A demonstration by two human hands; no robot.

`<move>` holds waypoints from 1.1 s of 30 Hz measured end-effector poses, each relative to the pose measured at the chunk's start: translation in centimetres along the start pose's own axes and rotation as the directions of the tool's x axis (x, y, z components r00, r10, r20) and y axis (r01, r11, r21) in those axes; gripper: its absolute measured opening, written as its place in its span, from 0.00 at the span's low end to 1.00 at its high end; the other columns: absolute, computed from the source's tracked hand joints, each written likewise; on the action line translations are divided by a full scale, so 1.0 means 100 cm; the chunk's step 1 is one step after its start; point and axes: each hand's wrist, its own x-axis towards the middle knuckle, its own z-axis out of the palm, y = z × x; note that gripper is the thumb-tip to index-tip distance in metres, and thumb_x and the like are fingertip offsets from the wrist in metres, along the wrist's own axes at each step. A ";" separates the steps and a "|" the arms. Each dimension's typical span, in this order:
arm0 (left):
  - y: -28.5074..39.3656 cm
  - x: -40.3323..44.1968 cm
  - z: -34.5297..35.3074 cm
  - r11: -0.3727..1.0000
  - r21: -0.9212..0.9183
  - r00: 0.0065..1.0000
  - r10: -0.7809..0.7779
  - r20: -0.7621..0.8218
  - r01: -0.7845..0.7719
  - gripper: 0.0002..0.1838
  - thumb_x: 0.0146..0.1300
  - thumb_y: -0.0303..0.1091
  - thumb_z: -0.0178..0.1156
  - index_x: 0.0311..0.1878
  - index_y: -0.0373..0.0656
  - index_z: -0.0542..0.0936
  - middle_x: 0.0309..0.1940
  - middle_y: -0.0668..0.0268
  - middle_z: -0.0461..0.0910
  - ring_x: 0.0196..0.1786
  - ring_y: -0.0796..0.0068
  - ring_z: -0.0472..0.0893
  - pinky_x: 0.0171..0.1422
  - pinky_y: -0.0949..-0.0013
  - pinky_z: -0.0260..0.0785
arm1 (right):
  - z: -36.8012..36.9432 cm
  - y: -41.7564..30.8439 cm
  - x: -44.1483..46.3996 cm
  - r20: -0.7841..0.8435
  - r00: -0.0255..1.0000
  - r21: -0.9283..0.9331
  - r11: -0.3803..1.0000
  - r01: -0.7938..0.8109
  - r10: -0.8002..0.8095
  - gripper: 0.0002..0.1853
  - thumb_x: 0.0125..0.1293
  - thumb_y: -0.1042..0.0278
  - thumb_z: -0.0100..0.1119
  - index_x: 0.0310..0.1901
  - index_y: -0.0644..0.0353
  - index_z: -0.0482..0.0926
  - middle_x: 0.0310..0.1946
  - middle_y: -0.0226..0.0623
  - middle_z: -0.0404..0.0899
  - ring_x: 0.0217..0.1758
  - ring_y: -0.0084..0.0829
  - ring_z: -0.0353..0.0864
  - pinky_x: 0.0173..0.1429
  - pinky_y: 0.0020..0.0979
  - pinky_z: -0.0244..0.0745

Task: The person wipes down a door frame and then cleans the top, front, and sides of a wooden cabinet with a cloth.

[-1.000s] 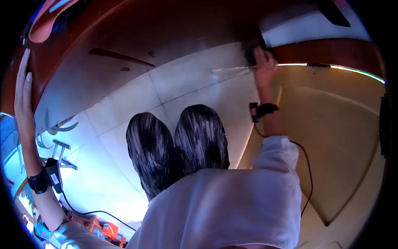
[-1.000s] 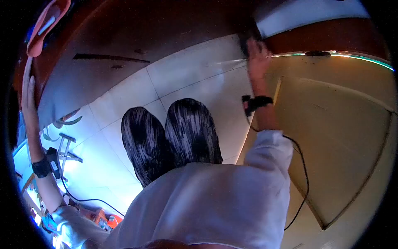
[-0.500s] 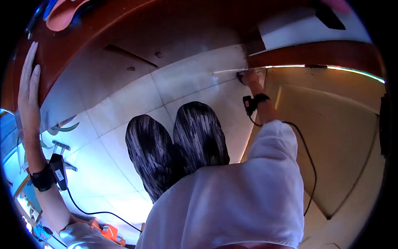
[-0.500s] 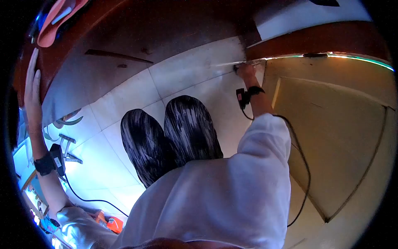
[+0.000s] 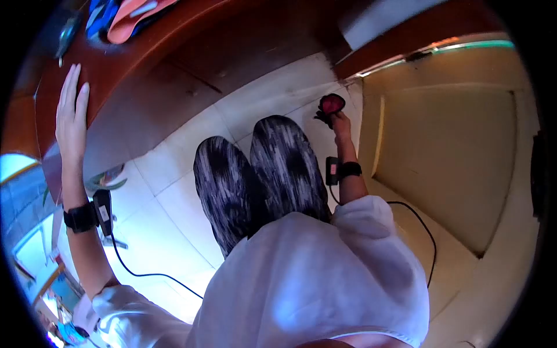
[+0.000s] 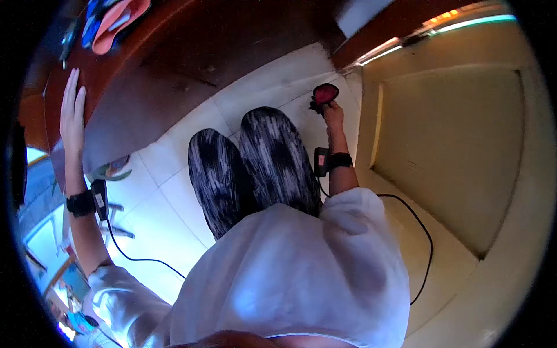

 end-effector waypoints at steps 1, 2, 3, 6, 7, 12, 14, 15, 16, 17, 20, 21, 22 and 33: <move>0.002 0.000 -0.001 1.000 -0.028 1.000 0.004 0.004 -0.004 0.25 0.69 0.48 0.41 0.67 0.51 0.63 0.68 0.64 0.59 0.70 0.66 0.58 0.72 0.66 0.47 | -0.004 -0.014 -0.011 -0.025 1.000 0.012 1.000 0.010 -0.009 0.18 0.59 0.68 0.49 0.51 0.60 0.76 0.41 0.32 0.80 0.43 0.28 0.77 0.49 0.25 0.70; 0.001 0.002 -0.002 1.000 -0.023 1.000 -0.006 0.025 0.007 0.25 0.69 0.46 0.41 0.67 0.49 0.63 0.68 0.64 0.59 0.70 0.66 0.58 0.72 0.65 0.46 | -0.003 -0.039 -0.030 0.007 1.000 0.255 0.967 0.028 -0.030 0.20 0.60 0.66 0.47 0.53 0.60 0.74 0.44 0.32 0.78 0.46 0.27 0.76 0.53 0.26 0.68; -0.001 0.001 -0.002 0.999 -0.031 1.000 0.014 0.009 -0.014 0.25 0.69 0.46 0.41 0.67 0.49 0.63 0.68 0.64 0.59 0.70 0.66 0.58 0.72 0.65 0.46 | -0.005 -0.052 -0.040 0.035 0.997 0.484 0.874 0.038 -0.062 0.21 0.61 0.64 0.46 0.56 0.59 0.72 0.48 0.32 0.77 0.49 0.27 0.75 0.57 0.28 0.66; -0.002 0.004 0.001 1.000 -0.029 1.000 0.002 0.026 -0.001 0.25 0.69 0.46 0.42 0.67 0.49 0.62 0.68 0.64 0.59 0.70 0.66 0.59 0.72 0.65 0.47 | -0.018 -0.088 -0.059 0.227 0.932 0.703 0.710 0.043 -0.282 0.25 0.66 0.57 0.43 0.61 0.60 0.67 0.56 0.35 0.73 0.57 0.31 0.72 0.61 0.35 0.64; 0.001 0.005 0.001 0.999 -0.032 1.000 0.019 0.012 -0.019 0.25 0.69 0.46 0.42 0.67 0.49 0.62 0.68 0.64 0.59 0.70 0.66 0.59 0.72 0.65 0.47 | -0.017 -0.100 -0.068 0.263 0.892 0.782 0.623 0.026 -0.368 0.26 0.67 0.56 0.41 0.63 0.60 0.65 0.58 0.36 0.71 0.60 0.33 0.70 0.62 0.36 0.64; 0.004 0.004 -0.005 0.999 -0.035 0.999 0.026 0.028 -0.025 0.24 0.69 0.43 0.43 0.66 0.44 0.63 0.67 0.60 0.60 0.69 0.63 0.59 0.71 0.65 0.48 | 0.009 -0.111 -0.063 0.318 0.797 0.944 0.251 -0.215 -0.513 0.24 0.69 0.59 0.41 0.63 0.59 0.63 0.62 0.40 0.66 0.63 0.41 0.67 0.66 0.41 0.62; 0.001 0.004 -0.005 0.999 -0.027 0.998 0.044 0.040 -0.043 0.24 0.69 0.42 0.44 0.66 0.43 0.63 0.67 0.59 0.60 0.70 0.62 0.58 0.71 0.65 0.48 | 0.029 -0.131 -0.069 0.235 0.818 0.962 0.248 -0.117 -0.525 0.23 0.68 0.60 0.43 0.63 0.59 0.64 0.61 0.40 0.67 0.62 0.41 0.68 0.66 0.41 0.62; -0.002 0.004 -0.002 0.999 -0.023 0.998 0.038 0.044 -0.037 0.25 0.69 0.43 0.43 0.66 0.44 0.63 0.67 0.60 0.59 0.70 0.63 0.57 0.71 0.64 0.47 | 0.039 -0.141 -0.067 0.140 0.843 0.968 0.251 -0.006 -0.519 0.23 0.67 0.61 0.46 0.62 0.59 0.64 0.60 0.40 0.68 0.62 0.40 0.68 0.66 0.42 0.63; -0.002 0.004 -0.003 0.999 -0.010 0.999 0.031 0.043 -0.030 0.25 0.69 0.44 0.43 0.67 0.44 0.62 0.68 0.60 0.59 0.71 0.64 0.57 0.71 0.64 0.47 | 0.048 -0.138 -0.051 0.120 0.840 0.979 0.206 -0.010 -0.529 0.23 0.67 0.61 0.49 0.61 0.58 0.65 0.57 0.39 0.70 0.61 0.39 0.69 0.66 0.43 0.62; 0.001 0.003 -0.004 1.000 -0.001 0.998 0.024 0.050 -0.024 0.26 0.69 0.45 0.43 0.67 0.45 0.62 0.68 0.61 0.59 0.71 0.64 0.56 0.71 0.63 0.47 | 0.055 -0.136 -0.040 0.113 0.833 0.982 0.187 -0.012 -0.541 0.23 0.67 0.61 0.49 0.61 0.58 0.65 0.57 0.39 0.70 0.61 0.39 0.69 0.66 0.43 0.62; 0.015 0.002 -0.010 0.997 0.050 0.996 -0.056 0.073 0.052 0.27 0.69 0.47 0.41 0.67 0.48 0.62 0.68 0.62 0.58 0.71 0.65 0.55 0.72 0.62 0.45 | 0.071 -0.150 -0.034 0.073 0.908 0.983 0.184 0.004 -0.413 0.21 0.67 0.59 0.49 0.59 0.57 0.68 0.55 0.37 0.71 0.57 0.38 0.71 0.63 0.41 0.65; 0.015 0.001 -0.011 0.996 0.061 0.995 -0.063 0.072 0.058 0.27 0.69 0.47 0.41 0.67 0.48 0.62 0.68 0.62 0.58 0.71 0.65 0.55 0.72 0.62 0.45 | 0.076 -0.166 -0.046 -0.017 0.907 0.979 0.175 0.100 -0.420 0.21 0.68 0.58 0.47 0.58 0.58 0.68 0.54 0.36 0.71 0.56 0.37 0.71 0.61 0.40 0.66; 0.014 0.002 -0.010 0.997 0.059 0.996 -0.054 0.068 0.051 0.27 0.69 0.47 0.41 0.67 0.48 0.62 0.68 0.62 0.58 0.71 0.65 0.55 0.72 0.62 0.45 | 0.081 -0.188 -0.062 -0.106 0.898 0.966 0.168 0.194 -0.427 0.20 0.68 0.57 0.46 0.57 0.58 0.69 0.54 0.35 0.71 0.54 0.35 0.72 0.59 0.39 0.67; 0.019 0.002 -0.016 0.998 0.041 0.996 -0.046 0.072 0.043 0.26 0.68 0.44 0.43 0.67 0.45 0.62 0.68 0.60 0.59 0.71 0.64 0.56 0.72 0.62 0.45 | 0.264 -0.280 -0.191 -0.338 0.739 0.424 0.607 0.672 -0.583 0.41 0.61 0.62 0.53 0.67 0.73 0.43 0.68 0.63 0.41 0.71 0.56 0.43 0.74 0.40 0.36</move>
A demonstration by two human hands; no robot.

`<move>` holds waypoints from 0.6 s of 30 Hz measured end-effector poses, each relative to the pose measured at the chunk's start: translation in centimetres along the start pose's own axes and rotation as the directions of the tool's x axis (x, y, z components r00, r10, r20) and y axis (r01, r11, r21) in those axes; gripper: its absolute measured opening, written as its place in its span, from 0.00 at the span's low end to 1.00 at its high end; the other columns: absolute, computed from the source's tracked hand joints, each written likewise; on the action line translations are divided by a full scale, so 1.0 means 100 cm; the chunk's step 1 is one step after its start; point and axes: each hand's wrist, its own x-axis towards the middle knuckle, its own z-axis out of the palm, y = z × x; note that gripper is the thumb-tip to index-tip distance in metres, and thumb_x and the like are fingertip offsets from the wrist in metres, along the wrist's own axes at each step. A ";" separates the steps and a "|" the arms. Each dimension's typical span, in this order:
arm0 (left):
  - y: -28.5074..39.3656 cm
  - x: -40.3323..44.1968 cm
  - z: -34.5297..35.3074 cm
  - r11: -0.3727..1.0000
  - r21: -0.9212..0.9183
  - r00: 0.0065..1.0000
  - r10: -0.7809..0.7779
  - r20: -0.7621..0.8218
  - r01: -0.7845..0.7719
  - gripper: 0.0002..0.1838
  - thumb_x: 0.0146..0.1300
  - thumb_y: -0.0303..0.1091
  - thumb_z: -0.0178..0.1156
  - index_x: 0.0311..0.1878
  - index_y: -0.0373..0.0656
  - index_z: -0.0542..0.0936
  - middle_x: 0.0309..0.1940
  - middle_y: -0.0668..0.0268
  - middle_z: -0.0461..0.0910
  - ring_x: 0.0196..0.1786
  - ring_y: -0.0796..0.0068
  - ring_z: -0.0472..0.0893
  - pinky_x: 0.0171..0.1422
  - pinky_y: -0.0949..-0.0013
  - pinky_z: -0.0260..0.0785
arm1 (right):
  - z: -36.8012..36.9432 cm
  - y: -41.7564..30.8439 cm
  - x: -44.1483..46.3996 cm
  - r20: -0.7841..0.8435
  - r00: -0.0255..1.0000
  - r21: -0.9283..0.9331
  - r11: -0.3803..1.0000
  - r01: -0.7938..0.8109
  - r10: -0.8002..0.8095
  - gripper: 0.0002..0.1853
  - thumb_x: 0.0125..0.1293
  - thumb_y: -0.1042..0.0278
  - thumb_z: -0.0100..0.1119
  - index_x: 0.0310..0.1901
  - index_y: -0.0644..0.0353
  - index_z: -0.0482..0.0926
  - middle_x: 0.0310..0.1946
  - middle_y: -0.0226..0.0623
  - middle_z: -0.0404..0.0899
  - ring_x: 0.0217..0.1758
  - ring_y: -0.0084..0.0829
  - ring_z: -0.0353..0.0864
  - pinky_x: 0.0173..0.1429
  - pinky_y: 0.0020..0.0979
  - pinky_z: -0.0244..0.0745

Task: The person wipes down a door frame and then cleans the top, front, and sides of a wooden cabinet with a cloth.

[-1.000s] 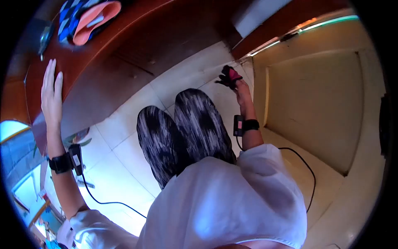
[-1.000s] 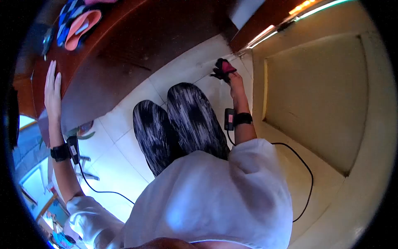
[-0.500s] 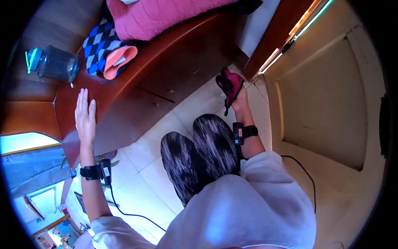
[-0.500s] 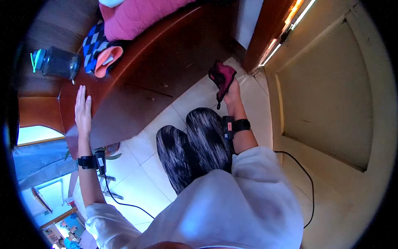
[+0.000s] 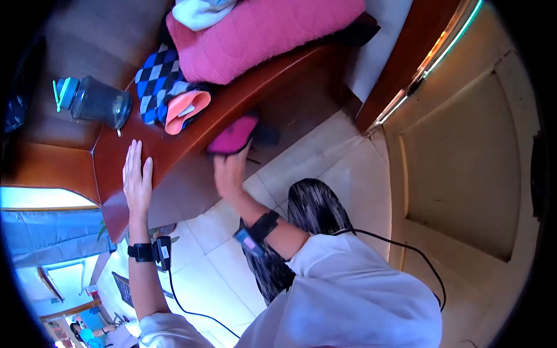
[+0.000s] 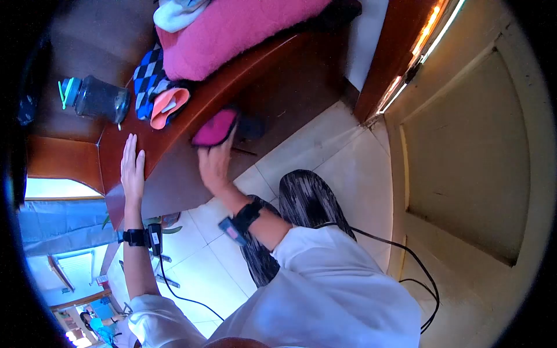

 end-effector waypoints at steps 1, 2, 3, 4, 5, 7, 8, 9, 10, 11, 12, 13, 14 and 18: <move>-0.001 0.000 0.000 1.000 0.008 1.000 0.000 0.007 0.000 0.26 0.68 0.44 0.43 0.67 0.46 0.62 0.68 0.61 0.59 0.71 0.64 0.56 0.72 0.62 0.45 | 0.002 0.002 -0.007 0.035 0.994 -0.071 0.992 0.105 -0.103 0.39 0.62 0.61 0.52 0.67 0.72 0.45 0.68 0.62 0.42 0.71 0.56 0.44 0.73 0.41 0.37; 0.000 0.001 0.001 1.000 0.015 1.000 0.000 0.016 0.000 0.26 0.68 0.43 0.43 0.67 0.46 0.62 0.68 0.61 0.59 0.71 0.64 0.56 0.72 0.63 0.45 | 0.001 0.007 -0.007 0.076 0.977 -0.142 0.967 0.210 -0.201 0.37 0.63 0.60 0.50 0.67 0.71 0.47 0.68 0.62 0.43 0.71 0.56 0.45 0.73 0.41 0.38; 0.001 0.000 0.000 1.000 0.009 1.000 0.009 0.012 -0.009 0.26 0.68 0.43 0.43 0.67 0.46 0.62 0.68 0.61 0.59 0.71 0.64 0.56 0.72 0.63 0.45 | 0.000 0.014 -0.002 0.069 0.976 -0.146 0.966 0.215 -0.207 0.37 0.63 0.60 0.50 0.67 0.71 0.47 0.68 0.62 0.43 0.71 0.56 0.45 0.73 0.41 0.38; 0.003 0.001 -0.001 1.000 0.006 1.000 -0.004 0.016 0.004 0.26 0.68 0.43 0.42 0.67 0.46 0.61 0.68 0.61 0.59 0.71 0.64 0.56 0.72 0.63 0.45 | -0.006 0.007 0.013 -0.010 0.984 -0.043 0.983 0.178 -0.178 0.33 0.64 0.63 0.48 0.66 0.71 0.50 0.67 0.60 0.48 0.70 0.53 0.48 0.72 0.39 0.41; 0.006 0.000 -0.002 1.000 0.003 1.000 -0.017 0.025 0.017 0.26 0.68 0.43 0.42 0.67 0.46 0.61 0.68 0.61 0.58 0.71 0.65 0.56 0.72 0.63 0.45 | -0.010 0.005 0.027 -0.084 0.987 0.062 0.988 0.143 -0.137 0.29 0.64 0.67 0.45 0.64 0.72 0.53 0.65 0.58 0.52 0.69 0.50 0.51 0.71 0.37 0.43; 0.005 -0.001 -0.002 1.000 0.002 0.999 -0.012 0.031 0.011 0.26 0.68 0.43 0.42 0.67 0.46 0.61 0.68 0.62 0.58 0.71 0.65 0.56 0.72 0.63 0.45 | -0.026 -0.006 0.074 -0.134 0.991 0.156 0.988 0.019 0.002 0.26 0.67 0.63 0.40 0.62 0.72 0.57 0.61 0.59 0.57 0.66 0.50 0.56 0.69 0.38 0.46; 0.004 -0.001 -0.001 1.000 0.007 0.999 -0.016 0.031 0.016 0.26 0.69 0.43 0.42 0.68 0.46 0.61 0.68 0.62 0.58 0.71 0.64 0.56 0.72 0.63 0.45 | -0.044 -0.033 0.096 -0.133 0.980 0.210 0.971 -0.117 0.147 0.25 0.67 0.65 0.39 0.61 0.72 0.57 0.60 0.55 0.62 0.65 0.46 0.59 0.69 0.35 0.47; 0.003 -0.001 -0.001 1.000 0.015 0.999 -0.022 0.036 0.021 0.25 0.69 0.42 0.42 0.67 0.45 0.61 0.68 0.62 0.58 0.71 0.64 0.56 0.73 0.63 0.44 | -0.049 -0.040 0.114 -0.149 0.979 0.209 0.972 -0.105 0.137 0.25 0.67 0.65 0.39 0.61 0.72 0.57 0.60 0.55 0.62 0.65 0.46 0.59 0.69 0.35 0.47; 0.005 0.000 -0.001 1.000 0.007 0.999 -0.007 0.033 0.007 0.25 0.69 0.42 0.42 0.67 0.45 0.61 0.68 0.62 0.58 0.71 0.64 0.56 0.73 0.63 0.44 | -0.054 -0.045 0.128 -0.239 0.968 0.263 0.965 -0.012 0.077 0.25 0.67 0.65 0.38 0.61 0.73 0.57 0.60 0.55 0.61 0.65 0.46 0.59 0.69 0.34 0.47; 0.006 0.000 -0.001 1.000 0.014 0.999 -0.019 0.037 0.019 0.25 0.69 0.42 0.42 0.67 0.45 0.61 0.68 0.62 0.58 0.71 0.64 0.55 0.73 0.63 0.44 | -0.059 -0.047 0.135 -0.327 0.945 0.308 0.948 0.082 0.024 0.25 0.66 0.66 0.38 0.61 0.73 0.57 0.60 0.55 0.61 0.65 0.46 0.58 0.69 0.34 0.47; 0.006 -0.001 -0.002 0.999 0.023 0.999 -0.033 0.042 0.032 0.25 0.69 0.42 0.41 0.67 0.45 0.61 0.68 0.62 0.58 0.71 0.64 0.55 0.73 0.63 0.44 | -0.056 -0.041 0.133 -0.338 0.941 0.304 0.949 0.087 0.022 0.25 0.66 0.66 0.38 0.61 0.73 0.57 0.60 0.55 0.61 0.65 0.46 0.58 0.69 0.34 0.47; 0.001 0.000 0.000 1.000 0.007 0.999 -0.003 0.039 0.003 0.25 0.69 0.42 0.41 0.68 0.45 0.60 0.69 0.62 0.58 0.71 0.64 0.55 0.73 0.63 0.44 | -0.046 -0.028 0.126 -0.364 0.931 0.236 0.963 0.131 -0.037 0.25 0.67 0.65 0.38 0.61 0.74 0.56 0.61 0.56 0.59 0.65 0.47 0.58 0.69 0.35 0.46; 0.001 0.000 0.000 1.000 0.005 0.999 0.002 0.037 -0.002 0.25 0.69 0.42 0.41 0.68 0.45 0.60 0.69 0.62 0.58 0.71 0.64 0.55 0.73 0.63 0.44 | -0.039 -0.026 0.121 -0.384 0.918 0.167 0.970 0.174 -0.098 0.26 0.68 0.64 0.39 0.62 0.74 0.56 0.61 0.58 0.58 0.66 0.47 0.57 0.70 0.35 0.45; 0.000 -0.001 0.001 1.000 0.004 0.999 0.000 0.035 0.000 0.26 0.69 0.41 0.41 0.68 0.45 0.60 0.69 0.62 0.57 0.71 0.64 0.55 0.73 0.63 0.44 | -0.054 -0.028 0.148 -0.453 0.888 0.161 0.973 0.166 -0.077 0.27 0.69 0.62 0.38 0.63 0.73 0.54 0.64 0.60 0.54 0.68 0.49 0.54 0.70 0.37 0.44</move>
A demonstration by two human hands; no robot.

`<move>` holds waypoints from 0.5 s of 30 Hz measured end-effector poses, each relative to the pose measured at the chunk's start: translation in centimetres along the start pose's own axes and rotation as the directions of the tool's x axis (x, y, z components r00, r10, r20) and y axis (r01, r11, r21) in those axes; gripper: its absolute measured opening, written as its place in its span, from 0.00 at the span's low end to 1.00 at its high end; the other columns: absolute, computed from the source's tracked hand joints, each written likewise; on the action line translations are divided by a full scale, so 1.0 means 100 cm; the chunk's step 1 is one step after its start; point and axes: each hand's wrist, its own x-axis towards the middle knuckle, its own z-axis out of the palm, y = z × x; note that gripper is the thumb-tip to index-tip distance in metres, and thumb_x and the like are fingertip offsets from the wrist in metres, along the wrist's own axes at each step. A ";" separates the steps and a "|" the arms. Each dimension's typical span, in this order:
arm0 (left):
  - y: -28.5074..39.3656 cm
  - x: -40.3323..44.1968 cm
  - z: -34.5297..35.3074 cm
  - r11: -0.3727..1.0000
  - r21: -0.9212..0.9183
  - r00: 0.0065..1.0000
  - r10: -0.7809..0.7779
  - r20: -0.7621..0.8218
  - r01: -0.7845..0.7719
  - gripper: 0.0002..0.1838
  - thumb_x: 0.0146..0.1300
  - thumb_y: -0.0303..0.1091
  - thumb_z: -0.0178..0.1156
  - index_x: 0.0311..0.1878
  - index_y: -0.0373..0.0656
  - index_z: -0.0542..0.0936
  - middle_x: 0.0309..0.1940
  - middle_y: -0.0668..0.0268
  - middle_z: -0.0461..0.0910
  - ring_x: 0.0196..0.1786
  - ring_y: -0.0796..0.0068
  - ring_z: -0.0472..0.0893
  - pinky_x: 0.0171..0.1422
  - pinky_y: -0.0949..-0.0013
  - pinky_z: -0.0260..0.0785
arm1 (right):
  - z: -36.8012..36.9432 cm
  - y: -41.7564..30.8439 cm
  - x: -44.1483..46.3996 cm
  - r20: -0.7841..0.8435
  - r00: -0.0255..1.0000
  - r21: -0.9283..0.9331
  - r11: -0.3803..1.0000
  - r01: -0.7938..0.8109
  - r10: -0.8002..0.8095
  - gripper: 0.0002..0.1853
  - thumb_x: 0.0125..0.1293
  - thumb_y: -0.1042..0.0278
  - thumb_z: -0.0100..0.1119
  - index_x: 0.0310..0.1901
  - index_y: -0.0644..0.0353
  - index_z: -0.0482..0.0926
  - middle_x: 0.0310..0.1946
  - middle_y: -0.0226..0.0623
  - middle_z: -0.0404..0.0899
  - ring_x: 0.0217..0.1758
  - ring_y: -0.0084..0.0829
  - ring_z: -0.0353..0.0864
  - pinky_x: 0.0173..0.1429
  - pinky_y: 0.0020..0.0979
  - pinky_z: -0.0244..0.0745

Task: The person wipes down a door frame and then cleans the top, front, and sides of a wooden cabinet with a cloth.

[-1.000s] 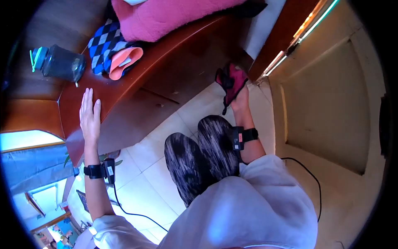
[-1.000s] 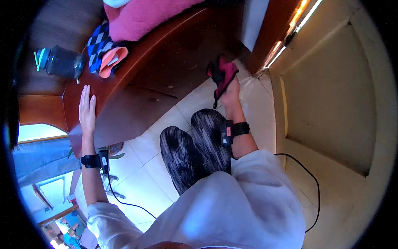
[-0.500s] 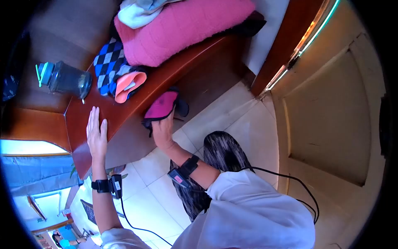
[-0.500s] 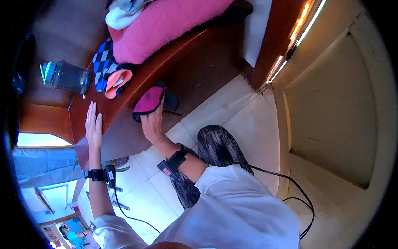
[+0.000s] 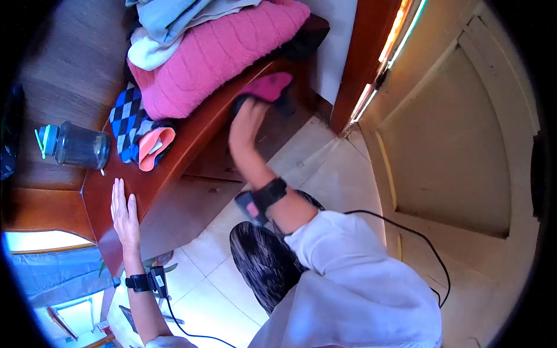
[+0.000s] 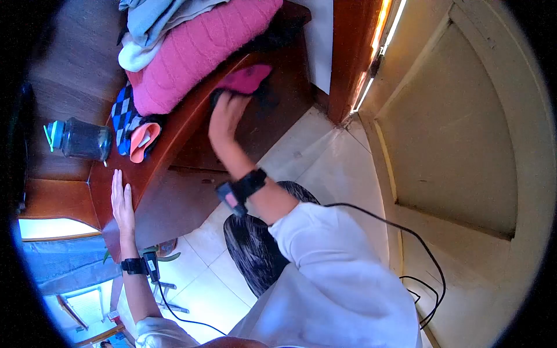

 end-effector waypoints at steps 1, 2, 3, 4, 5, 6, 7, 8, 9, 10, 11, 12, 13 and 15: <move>-0.001 0.000 0.001 1.000 -0.004 1.000 0.005 -0.006 -0.005 0.26 0.69 0.41 0.41 0.68 0.44 0.60 0.69 0.61 0.57 0.71 0.64 0.55 0.73 0.63 0.44 | -0.003 -0.009 0.021 -0.015 0.999 0.060 0.998 -0.034 0.035 0.27 0.70 0.60 0.37 0.63 0.73 0.55 0.63 0.60 0.56 0.67 0.49 0.55 0.69 0.38 0.46; 0.000 0.001 0.001 1.000 -0.007 1.000 0.002 -0.008 -0.002 0.26 0.69 0.41 0.41 0.68 0.44 0.60 0.69 0.61 0.57 0.71 0.64 0.55 0.73 0.63 0.44 | -0.011 -0.007 0.047 0.053 0.998 -0.055 0.998 -0.035 0.038 0.25 0.70 0.59 0.36 0.59 0.73 0.59 0.59 0.61 0.59 0.63 0.50 0.59 0.66 0.39 0.50; 0.001 0.001 -0.001 1.000 0.001 1.000 0.001 -0.007 -0.001 0.25 0.69 0.41 0.41 0.67 0.44 0.60 0.69 0.61 0.57 0.71 0.63 0.55 0.73 0.63 0.44 | -0.009 -0.004 0.068 -0.044 0.999 -0.051 0.998 0.029 -0.031 0.23 0.70 0.59 0.35 0.55 0.74 0.63 0.54 0.63 0.62 0.58 0.52 0.62 0.64 0.40 0.53; 0.001 0.001 -0.001 1.000 0.010 1.000 0.000 -0.003 0.000 0.25 0.69 0.41 0.41 0.67 0.44 0.60 0.68 0.61 0.57 0.71 0.63 0.56 0.73 0.63 0.44 | -0.008 -0.007 0.084 -0.095 0.993 0.001 0.997 0.076 -0.076 0.23 0.70 0.60 0.35 0.54 0.73 0.64 0.54 0.62 0.62 0.57 0.51 0.62 0.64 0.39 0.53; 0.002 0.001 0.000 1.000 0.009 1.000 -0.003 -0.001 0.003 0.25 0.69 0.41 0.41 0.67 0.44 0.60 0.68 0.61 0.57 0.71 0.63 0.56 0.73 0.63 0.44 | -0.007 -0.008 0.101 -0.146 0.983 0.051 0.991 0.124 -0.116 0.22 0.70 0.60 0.35 0.53 0.73 0.64 0.54 0.61 0.63 0.57 0.50 0.62 0.64 0.38 0.53; 0.003 0.002 0.000 1.000 -0.009 1.000 0.010 -0.009 -0.010 0.25 0.69 0.41 0.41 0.67 0.44 0.60 0.68 0.61 0.57 0.71 0.63 0.56 0.73 0.63 0.44 | -0.009 0.024 0.131 -0.150 0.971 -0.054 0.982 0.181 -0.188 0.22 0.70 0.60 0.35 0.54 0.72 0.64 0.55 0.59 0.63 0.58 0.47 0.63 0.64 0.37 0.54; 0.002 0.000 -0.001 1.000 -0.020 1.000 0.021 -0.011 -0.021 0.25 0.69 0.41 0.41 0.67 0.44 0.60 0.68 0.61 0.58 0.71 0.63 0.56 0.72 0.63 0.44 | -0.009 0.041 0.145 -0.187 0.969 -0.031 0.987 0.159 -0.162 0.22 0.71 0.59 0.35 0.55 0.71 0.63 0.56 0.54 0.64 0.58 0.43 0.64 0.64 0.37 0.55; 0.000 -0.002 -0.001 1.000 -0.006 1.000 0.009 0.002 -0.009 0.25 0.69 0.41 0.41 0.67 0.44 0.60 0.68 0.61 0.58 0.71 0.63 0.56 0.72 0.63 0.44 | -0.010 0.059 0.159 -0.223 0.965 -0.007 0.991 0.137 -0.135 0.22 0.71 0.59 0.35 0.56 0.69 0.63 0.57 0.49 0.65 0.58 0.40 0.65 0.63 0.36 0.56; -0.001 -0.001 0.000 1.000 -0.014 1.000 0.025 -0.007 -0.025 0.25 0.69 0.41 0.41 0.67 0.44 0.60 0.68 0.60 0.58 0.71 0.63 0.56 0.72 0.63 0.45 | -0.020 0.037 0.159 -0.123 0.988 0.183 0.976 0.117 -0.095 0.22 0.72 0.58 0.35 0.58 0.67 0.63 0.55 0.44 0.67 0.56 0.37 0.66 0.63 0.36 0.57; -0.001 0.000 0.001 0.999 -0.023 0.999 0.042 -0.017 -0.043 0.25 0.70 0.41 0.41 0.67 0.44 0.61 0.68 0.60 0.58 0.71 0.63 0.56 0.72 0.63 0.45 | -0.026 0.029 0.165 0.037 0.974 0.428 0.884 0.185 -0.222 0.21 0.72 0.58 0.35 0.59 0.65 0.62 0.55 0.41 0.68 0.56 0.35 0.66 0.63 0.35 0.57; -0.002 0.000 0.002 0.999 -0.024 0.999 0.038 -0.019 -0.038 0.25 0.70 0.42 0.40 0.67 0.44 0.61 0.68 0.61 0.58 0.71 0.63 0.56 0.72 0.63 0.45 | -0.028 0.025 0.162 0.038 0.979 0.401 0.901 0.168 -0.199 0.21 0.72 0.59 0.35 0.59 0.65 0.62 0.55 0.43 0.68 0.57 0.35 0.66 0.63 0.34 0.57; -0.001 0.000 0.002 0.999 -0.019 0.999 0.033 -0.009 -0.033 0.25 0.70 0.42 0.40 0.67 0.44 0.61 0.68 0.61 0.58 0.71 0.63 0.56 0.72 0.63 0.45 | -0.029 0.026 0.158 0.038 0.983 0.372 0.916 0.153 -0.180 0.21 0.72 0.60 0.36 0.59 0.66 0.62 0.55 0.44 0.68 0.57 0.35 0.65 0.64 0.34 0.57; 0.002 0.000 0.000 1.000 -0.010 1.000 0.017 -0.009 -0.017 0.26 0.69 0.43 0.40 0.67 0.44 0.61 0.68 0.61 0.58 0.71 0.63 0.56 0.72 0.63 0.45 | -0.029 0.049 0.149 -0.004 0.939 -0.139 0.930 0.340 -0.344 0.22 0.72 0.60 0.36 0.59 0.67 0.62 0.54 0.47 0.68 0.57 0.38 0.65 0.64 0.34 0.56; 0.002 0.001 0.001 1.000 -0.007 1.000 0.002 -0.024 -0.003 0.26 0.69 0.43 0.40 0.68 0.44 0.60 0.68 0.61 0.58 0.71 0.63 0.56 0.72 0.63 0.45 | -0.014 0.038 0.098 -0.105 0.947 -0.090 0.951 0.296 -0.305 0.22 0.72 0.61 0.35 0.57 0.72 0.62 0.55 0.55 0.66 0.58 0.47 0.64 0.65 0.36 0.54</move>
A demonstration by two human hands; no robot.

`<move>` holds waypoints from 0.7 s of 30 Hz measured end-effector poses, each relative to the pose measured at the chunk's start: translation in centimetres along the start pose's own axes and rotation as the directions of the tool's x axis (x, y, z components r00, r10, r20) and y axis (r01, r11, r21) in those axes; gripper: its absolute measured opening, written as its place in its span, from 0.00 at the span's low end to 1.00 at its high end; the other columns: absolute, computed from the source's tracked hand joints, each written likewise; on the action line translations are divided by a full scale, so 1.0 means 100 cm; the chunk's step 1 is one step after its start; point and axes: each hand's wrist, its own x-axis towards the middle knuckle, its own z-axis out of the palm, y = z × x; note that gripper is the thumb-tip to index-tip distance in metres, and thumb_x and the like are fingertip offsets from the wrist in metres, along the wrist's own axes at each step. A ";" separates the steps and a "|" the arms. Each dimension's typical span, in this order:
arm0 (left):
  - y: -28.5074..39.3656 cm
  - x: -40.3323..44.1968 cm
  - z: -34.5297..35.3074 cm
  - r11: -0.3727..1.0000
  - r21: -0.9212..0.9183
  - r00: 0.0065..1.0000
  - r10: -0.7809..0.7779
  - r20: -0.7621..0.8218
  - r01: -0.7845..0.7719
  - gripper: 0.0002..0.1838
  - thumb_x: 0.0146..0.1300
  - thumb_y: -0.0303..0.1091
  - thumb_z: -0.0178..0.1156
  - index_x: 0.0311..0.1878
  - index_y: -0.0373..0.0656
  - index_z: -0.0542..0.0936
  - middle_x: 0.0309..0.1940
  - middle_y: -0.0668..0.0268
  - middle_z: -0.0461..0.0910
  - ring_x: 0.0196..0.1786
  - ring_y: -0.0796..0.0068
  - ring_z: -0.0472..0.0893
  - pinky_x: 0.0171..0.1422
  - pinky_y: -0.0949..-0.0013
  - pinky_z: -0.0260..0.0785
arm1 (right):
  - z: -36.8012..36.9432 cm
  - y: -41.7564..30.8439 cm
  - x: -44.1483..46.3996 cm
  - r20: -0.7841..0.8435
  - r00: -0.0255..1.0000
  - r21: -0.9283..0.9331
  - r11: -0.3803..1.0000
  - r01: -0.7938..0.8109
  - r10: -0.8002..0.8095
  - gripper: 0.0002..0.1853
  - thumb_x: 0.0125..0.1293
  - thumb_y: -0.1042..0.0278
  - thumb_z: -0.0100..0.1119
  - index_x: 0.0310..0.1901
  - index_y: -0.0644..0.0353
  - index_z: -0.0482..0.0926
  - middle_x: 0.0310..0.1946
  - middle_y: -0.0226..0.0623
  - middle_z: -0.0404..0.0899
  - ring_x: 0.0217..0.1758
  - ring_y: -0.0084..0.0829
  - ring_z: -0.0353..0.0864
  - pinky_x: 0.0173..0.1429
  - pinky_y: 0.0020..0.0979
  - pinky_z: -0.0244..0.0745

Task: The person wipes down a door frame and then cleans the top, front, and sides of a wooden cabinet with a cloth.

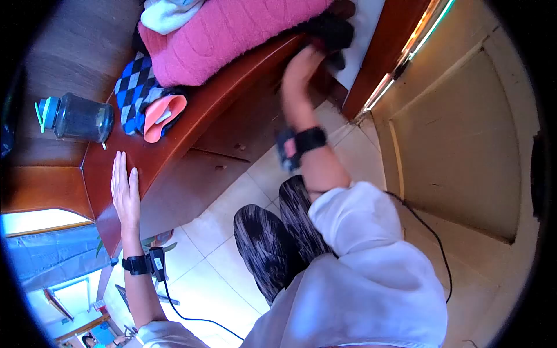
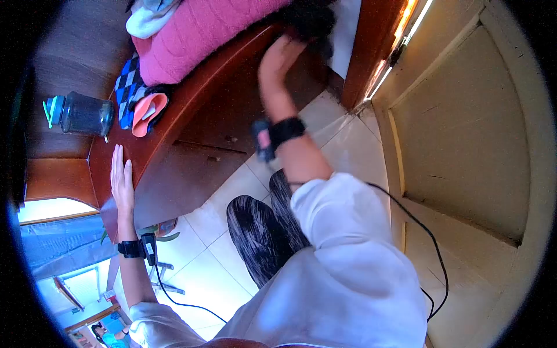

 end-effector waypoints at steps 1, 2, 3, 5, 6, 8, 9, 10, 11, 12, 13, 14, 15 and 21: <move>-0.003 0.001 0.001 1.000 0.007 1.000 0.003 0.010 -0.003 0.26 0.69 0.43 0.40 0.68 0.44 0.60 0.68 0.61 0.58 0.71 0.64 0.55 0.72 0.63 0.45 | -0.004 -0.023 -0.031 0.057 0.995 -0.003 0.997 -0.081 0.081 0.22 0.72 0.62 0.34 0.57 0.74 0.61 0.58 0.57 0.63 0.60 0.49 0.62 0.66 0.38 0.52; -0.006 0.000 0.001 1.000 0.016 1.000 0.005 0.025 -0.005 0.26 0.69 0.44 0.40 0.68 0.44 0.59 0.69 0.61 0.57 0.71 0.64 0.55 0.72 0.63 0.45 | 0.002 -0.023 -0.067 0.018 0.999 -0.045 0.998 -0.040 0.041 0.22 0.72 0.64 0.34 0.59 0.75 0.59 0.60 0.58 0.60 0.61 0.48 0.61 0.67 0.38 0.51; -0.006 -0.001 0.001 1.000 0.018 1.000 0.008 0.026 -0.009 0.26 0.69 0.44 0.40 0.68 0.44 0.59 0.69 0.61 0.57 0.71 0.64 0.55 0.72 0.63 0.45 | -0.004 -0.043 -0.099 0.182 0.937 0.052 0.949 -0.312 0.298 0.29 0.66 0.65 0.39 0.64 0.74 0.48 0.65 0.63 0.48 0.68 0.52 0.51 0.72 0.44 0.39; -0.004 0.000 0.002 0.999 0.036 0.999 -0.018 0.032 0.017 0.26 0.69 0.43 0.40 0.68 0.44 0.59 0.69 0.61 0.57 0.72 0.64 0.55 0.72 0.63 0.44 | -0.010 -0.069 -0.162 0.298 0.851 0.053 0.883 -0.467 0.433 0.38 0.60 0.66 0.48 0.67 0.71 0.42 0.67 0.64 0.41 0.72 0.55 0.41 0.74 0.44 0.32; -0.003 0.000 0.002 0.999 0.035 0.999 -0.016 0.036 0.015 0.26 0.69 0.43 0.40 0.68 0.44 0.59 0.69 0.61 0.57 0.72 0.64 0.55 0.72 0.63 0.44 | -0.016 -0.072 -0.191 0.365 0.918 -0.152 0.983 -0.103 0.153 0.33 0.63 0.66 0.46 0.66 0.71 0.48 0.65 0.59 0.49 0.70 0.52 0.48 0.73 0.40 0.39; -0.004 -0.001 0.001 1.000 -0.002 1.000 0.012 0.023 -0.012 0.26 0.69 0.42 0.40 0.68 0.44 0.59 0.69 0.61 0.57 0.72 0.64 0.54 0.73 0.63 0.44 | -0.031 -0.068 -0.220 0.537 0.842 -0.212 0.974 0.082 0.046 0.37 0.60 0.64 0.52 0.66 0.70 0.48 0.66 0.61 0.46 0.70 0.58 0.44 0.73 0.44 0.36; -0.004 -0.001 0.000 1.000 0.000 1.000 0.010 0.023 -0.010 0.26 0.69 0.42 0.40 0.68 0.44 0.59 0.69 0.61 0.57 0.72 0.64 0.54 0.73 0.63 0.44 | -0.036 -0.069 -0.220 0.572 0.820 -0.194 0.976 0.102 0.028 0.38 0.59 0.63 0.54 0.65 0.71 0.48 0.66 0.61 0.45 0.69 0.60 0.44 0.73 0.45 0.36; -0.004 -0.001 0.000 1.000 -0.001 1.000 0.007 0.025 -0.007 0.26 0.69 0.42 0.40 0.68 0.44 0.59 0.69 0.61 0.57 0.72 0.64 0.54 0.73 0.63 0.43 | -0.040 -0.061 -0.211 0.609 0.788 -0.247 0.965 0.088 0.084 0.41 0.57 0.62 0.55 0.66 0.70 0.46 0.67 0.61 0.44 0.70 0.57 0.43 0.73 0.46 0.36; -0.005 -0.001 0.001 1.000 -0.004 1.000 0.004 0.028 -0.004 0.26 0.69 0.42 0.40 0.68 0.44 0.59 0.69 0.61 0.57 0.72 0.64 0.54 0.73 0.63 0.43 | -0.042 -0.056 -0.191 0.642 0.754 -0.301 0.950 0.079 0.141 0.43 0.56 0.61 0.57 0.67 0.70 0.43 0.67 0.61 0.43 0.71 0.55 0.43 0.73 0.47 0.36; -0.005 0.000 0.002 1.000 -0.003 1.000 0.003 0.030 -0.002 0.26 0.69 0.42 0.40 0.68 0.44 0.59 0.69 0.61 0.57 0.72 0.64 0.54 0.73 0.63 0.43 | -0.039 -0.050 -0.171 0.554 0.813 -0.243 0.969 -0.050 0.180 0.44 0.54 0.63 0.59 0.67 0.69 0.44 0.66 0.58 0.48 0.70 0.52 0.48 0.73 0.43 0.39; -0.006 0.000 0.003 1.000 -0.015 0.999 0.013 0.029 -0.013 0.26 0.69 0.42 0.40 0.68 0.44 0.59 0.69 0.61 0.57 0.72 0.64 0.54 0.73 0.63 0.43 | -0.036 -0.035 -0.155 0.485 0.847 -0.151 0.975 -0.164 0.217 0.44 0.54 0.66 0.58 0.67 0.69 0.44 0.64 0.56 0.51 0.68 0.50 0.52 0.72 0.40 0.43; -0.008 0.000 0.003 1.000 -0.024 0.999 0.020 0.028 -0.019 0.26 0.69 0.43 0.40 0.68 0.44 0.59 0.69 0.61 0.57 0.72 0.64 0.54 0.73 0.63 0.43 | -0.032 -0.020 -0.135 0.405 0.895 -0.117 0.981 -0.155 0.189 0.41 0.54 0.67 0.58 0.65 0.70 0.46 0.62 0.56 0.54 0.67 0.49 0.54 0.72 0.40 0.43; -0.009 0.000 0.003 1.000 -0.014 0.999 0.007 0.034 -0.007 0.26 0.69 0.43 0.40 0.68 0.44 0.59 0.69 0.61 0.57 0.72 0.64 0.54 0.73 0.63 0.43 | -0.029 -0.024 -0.107 0.292 0.922 -0.058 0.967 -0.249 0.255 0.37 0.56 0.68 0.55 0.64 0.70 0.49 0.61 0.56 0.56 0.65 0.48 0.57 0.71 0.40 0.45; -0.005 0.001 0.002 1.000 -0.001 1.000 0.014 0.013 -0.014 0.26 0.69 0.44 0.41 0.67 0.45 0.60 0.68 0.61 0.57 0.71 0.64 0.56 0.72 0.63 0.45 | -0.008 0.114 -0.066 -0.048 0.963 -0.249 0.930 -0.270 0.266 0.13 0.69 0.75 0.36 0.47 0.69 0.70 0.47 0.48 0.72 0.51 0.41 0.70 0.59 0.38 0.61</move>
